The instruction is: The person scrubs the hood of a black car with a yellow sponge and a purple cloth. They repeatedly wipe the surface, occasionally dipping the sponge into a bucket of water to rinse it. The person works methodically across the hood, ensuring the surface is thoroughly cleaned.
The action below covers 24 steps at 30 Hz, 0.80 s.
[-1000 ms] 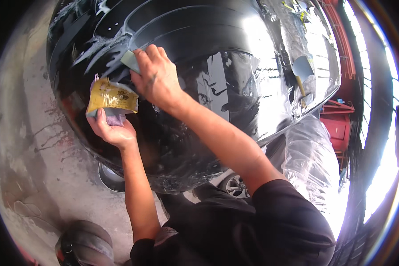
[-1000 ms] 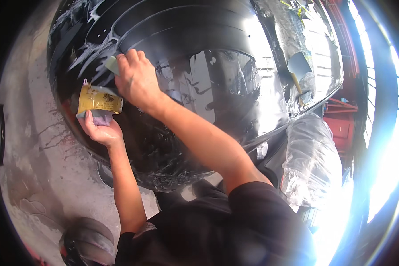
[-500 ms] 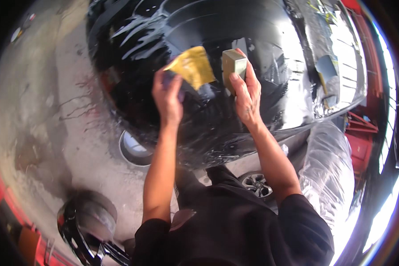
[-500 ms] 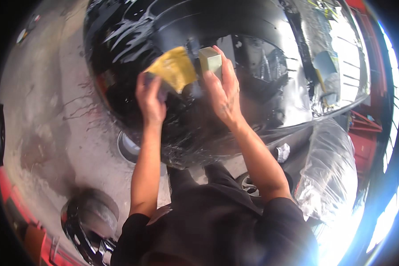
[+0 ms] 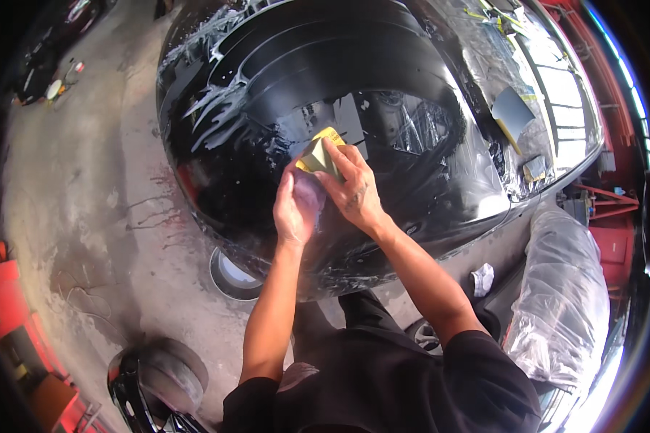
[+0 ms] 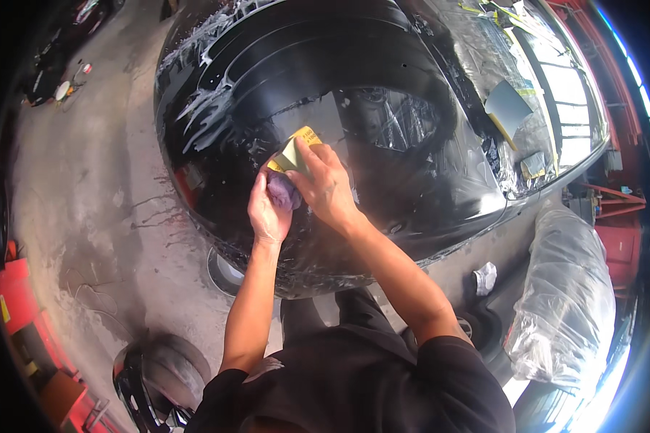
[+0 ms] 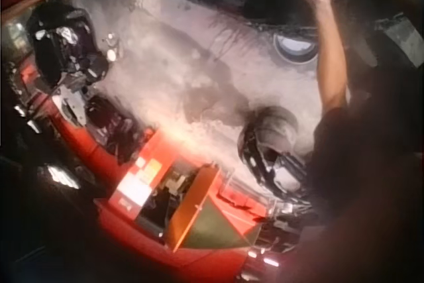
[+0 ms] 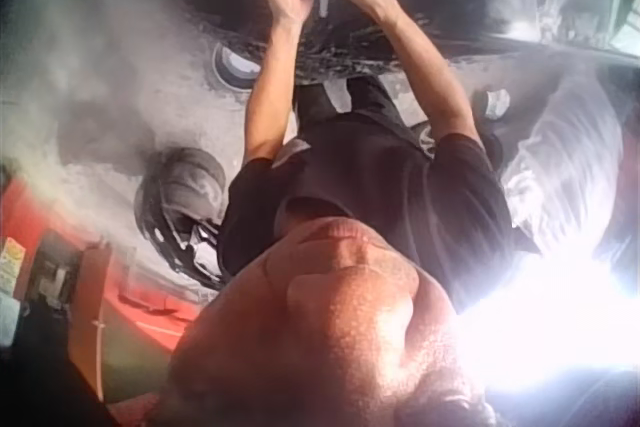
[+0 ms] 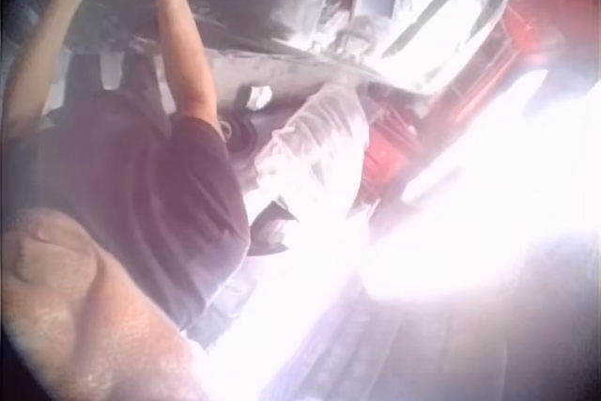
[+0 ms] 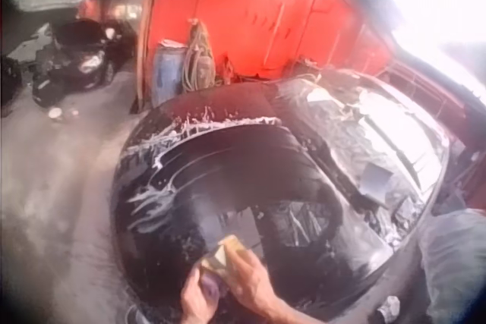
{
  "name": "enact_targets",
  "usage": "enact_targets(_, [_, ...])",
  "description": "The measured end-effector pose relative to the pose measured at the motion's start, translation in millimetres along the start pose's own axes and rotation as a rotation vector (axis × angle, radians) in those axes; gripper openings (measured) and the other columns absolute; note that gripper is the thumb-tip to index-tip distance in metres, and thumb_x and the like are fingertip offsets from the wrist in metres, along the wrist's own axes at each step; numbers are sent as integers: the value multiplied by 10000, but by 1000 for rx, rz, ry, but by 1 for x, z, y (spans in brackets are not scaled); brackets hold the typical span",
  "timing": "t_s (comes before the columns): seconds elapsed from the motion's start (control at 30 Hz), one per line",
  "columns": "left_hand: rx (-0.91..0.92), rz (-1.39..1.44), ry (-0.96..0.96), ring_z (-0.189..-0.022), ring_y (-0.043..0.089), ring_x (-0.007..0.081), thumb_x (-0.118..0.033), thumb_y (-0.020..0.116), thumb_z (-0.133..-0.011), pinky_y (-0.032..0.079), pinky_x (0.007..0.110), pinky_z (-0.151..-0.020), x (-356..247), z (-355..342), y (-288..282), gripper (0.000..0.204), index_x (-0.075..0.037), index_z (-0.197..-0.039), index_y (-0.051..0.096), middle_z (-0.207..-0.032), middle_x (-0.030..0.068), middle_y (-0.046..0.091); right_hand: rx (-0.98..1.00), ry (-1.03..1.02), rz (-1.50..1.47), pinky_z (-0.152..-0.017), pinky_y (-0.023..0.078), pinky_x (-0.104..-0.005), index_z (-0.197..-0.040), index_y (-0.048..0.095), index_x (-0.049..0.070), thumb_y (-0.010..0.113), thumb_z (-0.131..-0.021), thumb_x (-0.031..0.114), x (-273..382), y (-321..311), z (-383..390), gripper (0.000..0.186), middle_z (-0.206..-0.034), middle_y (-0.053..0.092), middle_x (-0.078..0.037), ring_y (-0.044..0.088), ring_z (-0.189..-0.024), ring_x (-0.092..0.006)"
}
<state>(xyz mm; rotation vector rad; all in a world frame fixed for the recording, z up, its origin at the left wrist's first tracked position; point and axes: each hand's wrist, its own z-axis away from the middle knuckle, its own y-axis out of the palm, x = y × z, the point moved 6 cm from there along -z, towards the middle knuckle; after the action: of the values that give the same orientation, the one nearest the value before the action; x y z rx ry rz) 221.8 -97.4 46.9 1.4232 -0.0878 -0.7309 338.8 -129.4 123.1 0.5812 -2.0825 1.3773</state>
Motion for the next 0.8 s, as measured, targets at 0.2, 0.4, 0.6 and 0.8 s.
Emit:
enact_targets(0.2, [4, -233, 144, -1285, 592, 202, -145, 810, -1004, 496, 370, -1113, 25, 12, -13, 603, -76, -1522, 508, -1423, 95, 595, 65, -57, -8, -965, 529, -447, -1493, 615, -28, 696, -1038, 171, -1, -15, 18, 504, -1202, 652, -234, 638, -1108, -421])
enact_targets(0.4, [-9, -159, 150, -1263, 614, 217, 21, 789, -961, 548, 380, -1074, 36, 13, 4, 592, -62, -1489, 534, -1377, 115, 612, 288, -200, 333, -1123, 432, -554, -1546, 612, 72, 681, -1026, 523, 3, -61, 19, 692, -1439, 550, -265, 522, -1316, -459])
enact_targets(0.6, [-79, -115, 105, -1174, 663, 200, -35, 842, -940, 560, 353, -1021, 56, 2, 18, 534, 5, -1408, 587, -1287, 93, 670, 314, -33, -69, -1153, 463, -467, -1581, 573, 61, 864, -908, 411, -25, -80, 8, 813, -1522, 523, -270, 551, -1392, -435])
enact_targets(0.8, [16, -558, 168, -1153, 650, 158, -177, 877, -958, 538, 324, -1027, 51, -51, 57, 597, -33, -1468, 602, -1261, 71, 675, 153, 78, -129, -912, 547, -445, -1602, 535, 27, 881, -895, 226, -62, -92, -14, 812, -1135, 671, -216, 685, -1007, -340])
